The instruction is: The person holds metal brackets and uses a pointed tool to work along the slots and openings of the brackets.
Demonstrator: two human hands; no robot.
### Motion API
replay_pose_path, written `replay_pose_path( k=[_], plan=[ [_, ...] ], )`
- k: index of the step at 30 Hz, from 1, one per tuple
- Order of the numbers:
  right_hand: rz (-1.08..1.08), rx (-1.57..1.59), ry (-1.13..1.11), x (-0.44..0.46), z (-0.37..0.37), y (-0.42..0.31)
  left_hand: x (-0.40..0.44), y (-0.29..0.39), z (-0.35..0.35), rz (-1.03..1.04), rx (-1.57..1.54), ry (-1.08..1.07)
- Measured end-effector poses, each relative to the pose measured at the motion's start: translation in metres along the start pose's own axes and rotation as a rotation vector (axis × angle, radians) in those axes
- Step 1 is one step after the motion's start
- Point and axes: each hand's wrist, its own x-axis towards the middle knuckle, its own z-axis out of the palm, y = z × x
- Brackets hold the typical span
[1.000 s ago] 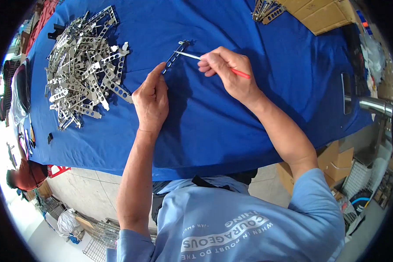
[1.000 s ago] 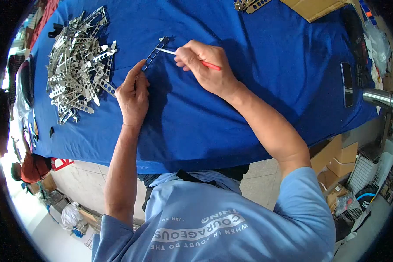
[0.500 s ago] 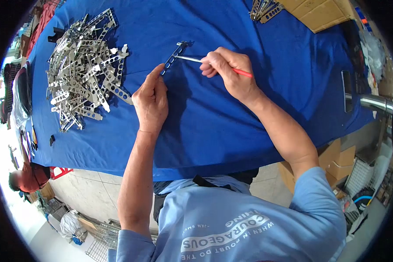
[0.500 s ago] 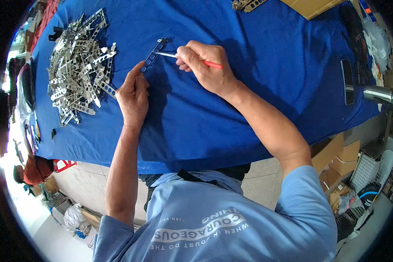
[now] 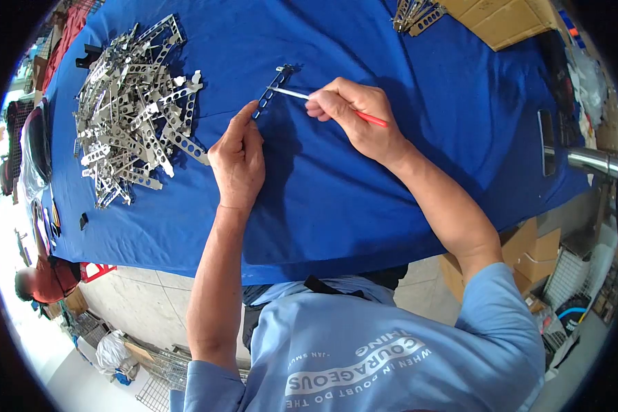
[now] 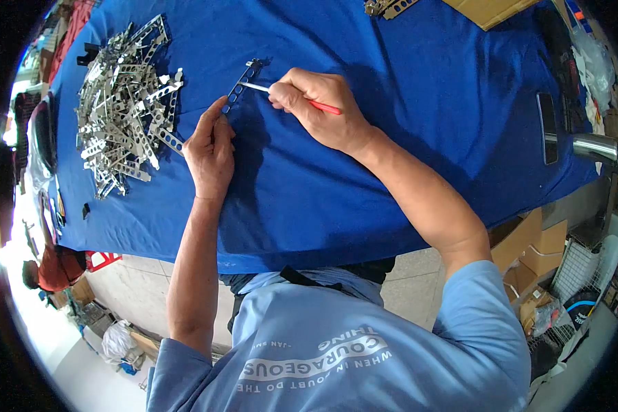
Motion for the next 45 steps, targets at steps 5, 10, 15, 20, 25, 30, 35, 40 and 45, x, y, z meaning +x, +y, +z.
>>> replay_pose_path(
  k=[5, 10, 15, 20, 25, 30, 35, 40, 45],
  plan=[
    [0.061, -0.004, 0.041, -0.0002, -0.0029, -0.0004, 0.0007, 0.0019, -0.0011, -0.014, -0.006, -0.011],
    [-0.006, -0.015, -0.018, 0.0021, 0.0009, 0.0004, 0.0015, 0.0025, -0.002, -0.064, -0.023, -0.017],
    [0.061, 0.006, 0.025, -0.0002, -0.0029, 0.0011, 0.0018, -0.0004, -0.0006, -0.05, -0.029, -0.015],
    [0.003, 0.002, -0.035, 0.0022, 0.0001, 0.002, 0.0021, 0.0028, -0.0008, -0.071, -0.015, -0.014],
    [0.05, -0.004, -0.002, -0.0001, -0.0028, 0.0013, 0.0026, 0.0028, -0.0009, -0.078, -0.003, -0.019],
    [0.028, -0.014, 0.017, -0.0001, -0.0002, 0.0026, 0.003, 0.0034, 0.0006, -0.071, -0.011, 0.004],
    [0.027, 0.014, 0.004, 0.0, -0.0033, -0.0002, 0.0032, 0.0072, 0.0, -0.076, -0.018, 0.003],
    [-0.021, -0.011, -0.012, 0.003, 0.0008, -0.0005, 0.0033, 0.0077, -0.0002, -0.078, -0.019, 0.0],
    [0.066, 0.025, 0.025, 0.0001, -0.0048, -0.0014, 0.0029, 0.0073, -0.0002, -0.09, -0.009, -0.003]
  ],
)
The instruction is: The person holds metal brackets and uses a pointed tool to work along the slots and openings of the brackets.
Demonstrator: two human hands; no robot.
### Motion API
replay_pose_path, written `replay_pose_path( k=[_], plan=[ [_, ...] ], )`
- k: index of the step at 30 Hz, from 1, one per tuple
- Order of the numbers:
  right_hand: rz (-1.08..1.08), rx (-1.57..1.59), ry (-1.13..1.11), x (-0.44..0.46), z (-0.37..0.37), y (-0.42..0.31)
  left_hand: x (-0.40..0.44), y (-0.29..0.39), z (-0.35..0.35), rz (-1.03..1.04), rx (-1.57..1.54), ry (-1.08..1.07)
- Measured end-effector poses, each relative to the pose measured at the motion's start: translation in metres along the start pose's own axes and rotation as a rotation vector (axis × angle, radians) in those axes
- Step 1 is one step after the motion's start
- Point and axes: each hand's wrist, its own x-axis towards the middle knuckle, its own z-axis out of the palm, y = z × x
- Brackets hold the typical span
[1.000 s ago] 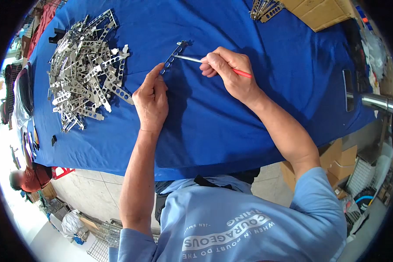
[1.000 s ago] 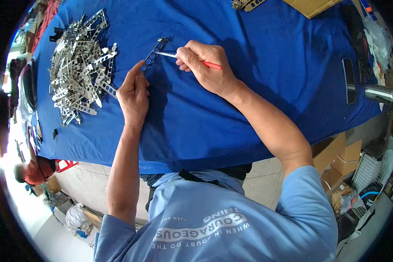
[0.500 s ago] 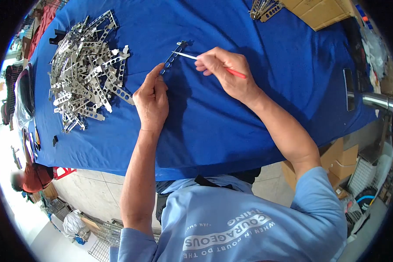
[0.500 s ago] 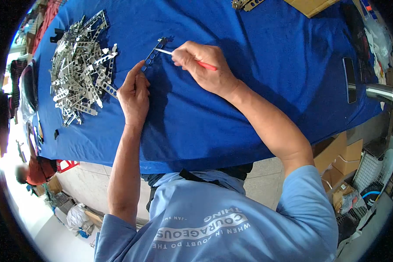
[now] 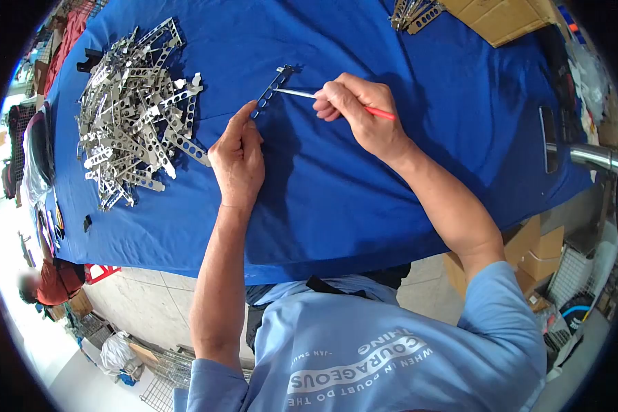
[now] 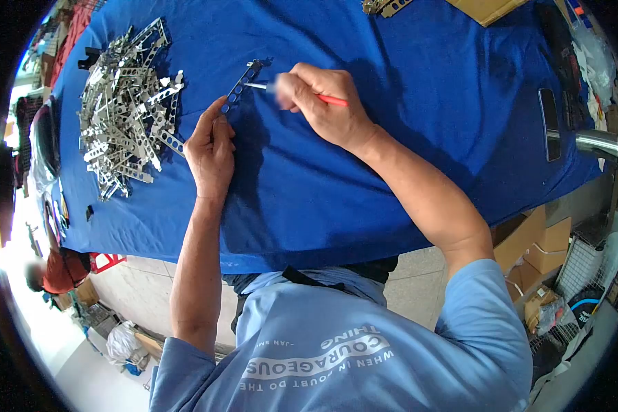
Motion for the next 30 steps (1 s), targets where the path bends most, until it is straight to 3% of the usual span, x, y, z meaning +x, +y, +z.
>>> replay_pose_path(
  k=[9, 15, 21, 24, 30],
  plan=[
    [-0.025, -0.078, -0.113, 0.0004, 0.0001, 0.0006, -0.0002, 0.0004, 0.0004, -0.004, -0.024, 0.005],
    [0.014, -0.003, -0.007, -0.0007, -0.0001, 0.0024, -0.0007, -0.0076, 0.0002, 0.016, 0.005, -0.018],
    [-0.091, -0.036, -0.024, 0.0024, 0.0042, 0.0049, -0.0003, -0.0077, 0.001, 0.055, -0.011, -0.006],
    [0.02, 0.006, 0.001, 0.0011, -0.0002, -0.0007, -0.0006, -0.0058, 0.0, 0.039, -0.008, -0.015],
    [-0.025, -0.039, -0.061, 0.002, 0.0046, -0.0031, 0.0004, -0.0037, 0.0005, -0.006, -0.023, -0.002]
  ],
)
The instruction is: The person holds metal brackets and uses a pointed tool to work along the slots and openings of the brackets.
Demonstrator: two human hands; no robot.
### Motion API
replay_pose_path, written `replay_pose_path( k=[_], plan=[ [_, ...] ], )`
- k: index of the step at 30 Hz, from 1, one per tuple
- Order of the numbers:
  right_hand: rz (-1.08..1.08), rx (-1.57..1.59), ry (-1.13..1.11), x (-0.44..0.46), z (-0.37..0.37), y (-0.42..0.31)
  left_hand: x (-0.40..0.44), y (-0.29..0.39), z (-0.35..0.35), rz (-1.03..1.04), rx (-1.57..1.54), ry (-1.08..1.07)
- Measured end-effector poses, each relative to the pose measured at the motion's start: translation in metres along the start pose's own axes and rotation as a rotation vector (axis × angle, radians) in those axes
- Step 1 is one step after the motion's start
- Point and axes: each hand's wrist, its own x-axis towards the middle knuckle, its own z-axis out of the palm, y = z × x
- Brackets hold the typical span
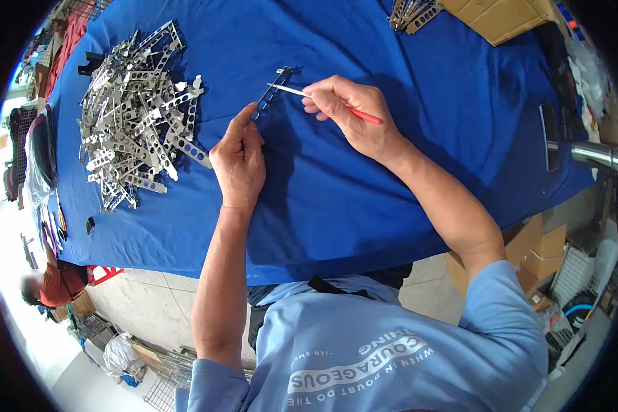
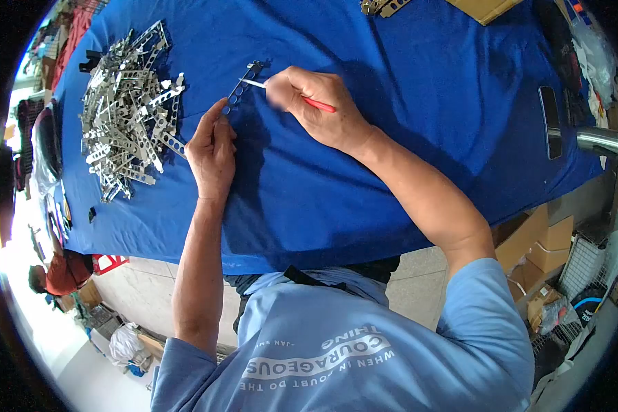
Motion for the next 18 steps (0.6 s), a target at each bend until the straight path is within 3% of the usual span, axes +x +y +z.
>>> replay_pose_path(
  k=[6, 18],
  plan=[
    [0.028, 0.162, 0.113, -0.005, -0.006, -0.004, 0.0, -0.001, -0.001, 0.021, 0.008, -0.02],
    [-0.045, 0.033, 0.063, -0.002, 0.003, 0.004, 0.0, 0.0, 0.0, 0.048, 0.008, 0.0]
  ],
)
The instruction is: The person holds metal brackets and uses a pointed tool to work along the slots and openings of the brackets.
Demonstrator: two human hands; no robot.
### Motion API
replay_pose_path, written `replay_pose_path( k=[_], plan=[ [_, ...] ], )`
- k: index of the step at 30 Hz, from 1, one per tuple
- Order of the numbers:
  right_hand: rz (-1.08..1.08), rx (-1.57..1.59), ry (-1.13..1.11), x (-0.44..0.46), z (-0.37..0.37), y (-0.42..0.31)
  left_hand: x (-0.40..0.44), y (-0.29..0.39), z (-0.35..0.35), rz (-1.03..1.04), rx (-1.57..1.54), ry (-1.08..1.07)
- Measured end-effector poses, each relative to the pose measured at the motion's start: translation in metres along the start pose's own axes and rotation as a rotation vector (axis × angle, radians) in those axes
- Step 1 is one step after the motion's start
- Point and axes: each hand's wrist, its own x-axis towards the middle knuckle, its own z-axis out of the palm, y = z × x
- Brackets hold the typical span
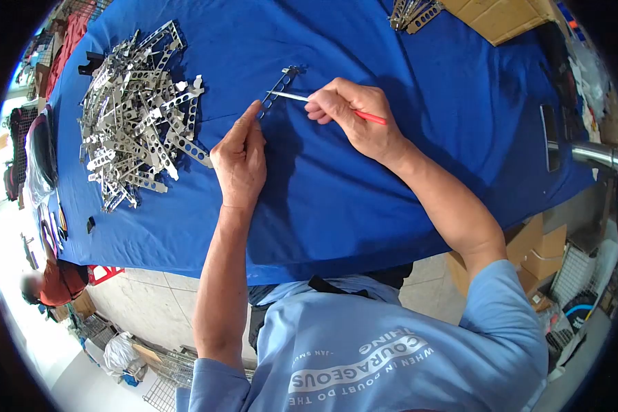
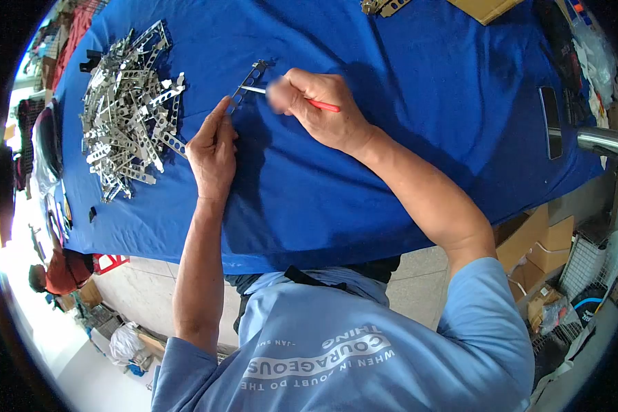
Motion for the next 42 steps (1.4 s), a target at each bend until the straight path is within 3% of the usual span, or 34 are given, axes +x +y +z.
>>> replay_pose_path(
  k=[3, 6, 9, 12, 15, 18, 21, 26, 29, 36, 39, 42],
  plan=[
    [-0.051, -0.028, -0.115, -0.001, -0.002, 0.002, 0.0, 0.002, -0.001, -0.013, -0.003, -0.014],
    [0.047, -0.005, -0.024, -0.002, -0.005, 0.0, 0.0, 0.003, 0.0, -0.025, -0.023, -0.001],
    [-0.016, -0.023, -0.009, 0.0, -0.001, 0.001, -0.001, 0.003, -0.001, -0.028, -0.008, -0.027],
    [-0.045, -0.059, -0.107, -0.001, 0.0, -0.001, 0.0, 0.005, 0.001, -0.039, -0.043, 0.0],
    [0.146, -0.036, -0.131, -0.003, -0.012, -0.005, 0.0, 0.004, 0.001, -0.012, -0.024, 0.007],
    [0.136, 0.006, -0.093, -0.001, -0.009, -0.004, -0.001, 0.003, 0.002, 0.001, -0.007, 0.021],
    [-0.063, -0.042, -0.091, -0.001, 0.001, 0.001, -0.001, 0.006, 0.002, -0.014, 0.022, 0.024],
    [0.059, 0.054, 0.043, -0.001, -0.004, -0.001, -0.001, 0.009, -0.001, -0.016, 0.066, -0.01],
    [-0.033, 0.019, -0.023, 0.0, 0.001, 0.0, -0.001, 0.007, 0.001, 0.011, 0.064, 0.012],
    [0.04, -0.02, -0.006, -0.003, -0.005, -0.001, -0.001, 0.003, 0.001, 0.003, 0.034, 0.012],
    [0.11, 0.015, -0.13, -0.001, -0.009, -0.005, -0.001, 0.004, 0.002, -0.001, 0.018, 0.021],
    [0.063, 0.025, -0.091, 0.001, -0.004, -0.002, -0.001, 0.004, 0.003, 0.012, 0.027, 0.035]
  ],
)
